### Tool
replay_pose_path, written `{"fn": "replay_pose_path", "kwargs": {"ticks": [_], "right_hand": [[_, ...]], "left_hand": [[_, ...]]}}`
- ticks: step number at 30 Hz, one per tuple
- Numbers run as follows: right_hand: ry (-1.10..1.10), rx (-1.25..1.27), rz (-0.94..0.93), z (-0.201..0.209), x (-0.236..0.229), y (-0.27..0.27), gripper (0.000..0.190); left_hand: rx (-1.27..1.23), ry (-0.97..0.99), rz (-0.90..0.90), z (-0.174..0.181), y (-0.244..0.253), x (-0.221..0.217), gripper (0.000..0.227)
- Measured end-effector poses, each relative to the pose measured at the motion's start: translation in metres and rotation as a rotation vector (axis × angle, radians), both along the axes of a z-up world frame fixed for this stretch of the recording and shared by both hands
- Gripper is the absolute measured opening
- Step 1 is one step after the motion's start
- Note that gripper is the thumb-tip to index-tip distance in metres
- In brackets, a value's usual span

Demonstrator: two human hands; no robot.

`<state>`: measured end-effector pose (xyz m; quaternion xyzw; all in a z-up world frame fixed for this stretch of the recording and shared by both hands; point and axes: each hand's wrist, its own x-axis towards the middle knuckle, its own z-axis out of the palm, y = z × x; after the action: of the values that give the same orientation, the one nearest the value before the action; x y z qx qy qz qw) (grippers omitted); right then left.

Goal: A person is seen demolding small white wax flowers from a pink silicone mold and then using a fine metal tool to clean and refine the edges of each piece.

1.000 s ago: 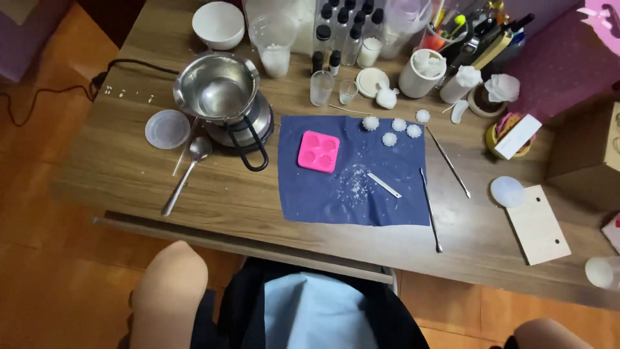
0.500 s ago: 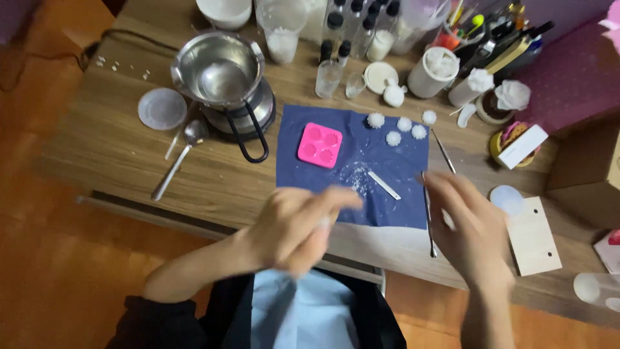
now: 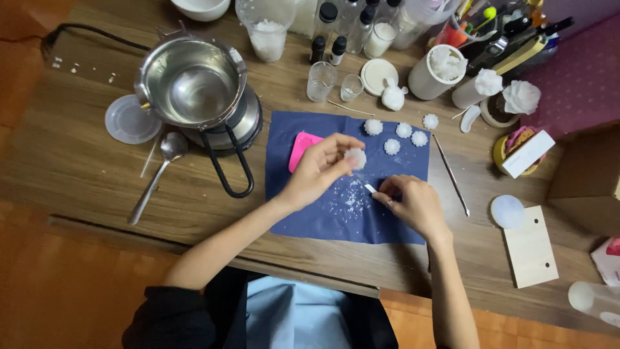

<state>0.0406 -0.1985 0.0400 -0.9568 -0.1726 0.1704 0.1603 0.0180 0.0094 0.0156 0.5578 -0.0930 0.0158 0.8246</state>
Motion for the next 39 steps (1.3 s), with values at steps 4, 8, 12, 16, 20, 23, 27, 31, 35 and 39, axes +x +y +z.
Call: {"fn": "replay_pose_path", "kwargs": {"ticks": [4, 8, 12, 16, 20, 23, 27, 31, 35, 39], "right_hand": [[0.001, 0.054, 0.009, -0.01, 0.003, 0.001, 0.012], [0.119, 0.14, -0.008, -0.015, 0.007, -0.008, 0.009], [0.095, 0.171, 0.008, -0.02, 0.007, -0.014, 0.009], [-0.006, 0.124, -0.021, -0.024, -0.001, -0.016, 0.021], [-0.02, 0.089, 0.01, -0.022, -0.001, -0.013, 0.014], [0.009, 0.166, 0.025, -0.021, 0.0, -0.015, 0.012], [-0.112, 0.375, -0.046, 0.0, 0.003, -0.015, 0.011], [-0.308, 0.515, -0.033, 0.065, 0.007, -0.001, 0.008], [-0.614, 0.642, -0.031, 0.127, -0.007, 0.012, 0.008], [-0.772, 0.74, -0.072, 0.14, -0.02, 0.01, 0.01]], "left_hand": [[0.0, 0.006, 0.059, -0.021, 0.002, 0.014, 0.026], [0.007, 0.032, 0.051, -0.021, 0.001, 0.014, 0.026], [0.007, 0.033, 0.024, -0.012, 0.002, 0.008, 0.027], [0.029, 0.039, 0.026, -0.009, 0.005, 0.005, 0.026], [-0.031, 0.05, 0.003, -0.001, 0.005, 0.003, 0.027], [-0.133, 0.074, -0.035, 0.006, 0.0, -0.001, 0.028], [-0.262, 0.114, -0.076, 0.023, -0.006, -0.005, 0.03], [-0.298, 0.093, -0.082, 0.047, -0.019, 0.001, 0.026], [-0.278, -0.085, -0.022, 0.095, -0.022, 0.004, 0.024], [-0.321, -0.164, 0.024, 0.121, -0.016, 0.003, 0.027]]}}
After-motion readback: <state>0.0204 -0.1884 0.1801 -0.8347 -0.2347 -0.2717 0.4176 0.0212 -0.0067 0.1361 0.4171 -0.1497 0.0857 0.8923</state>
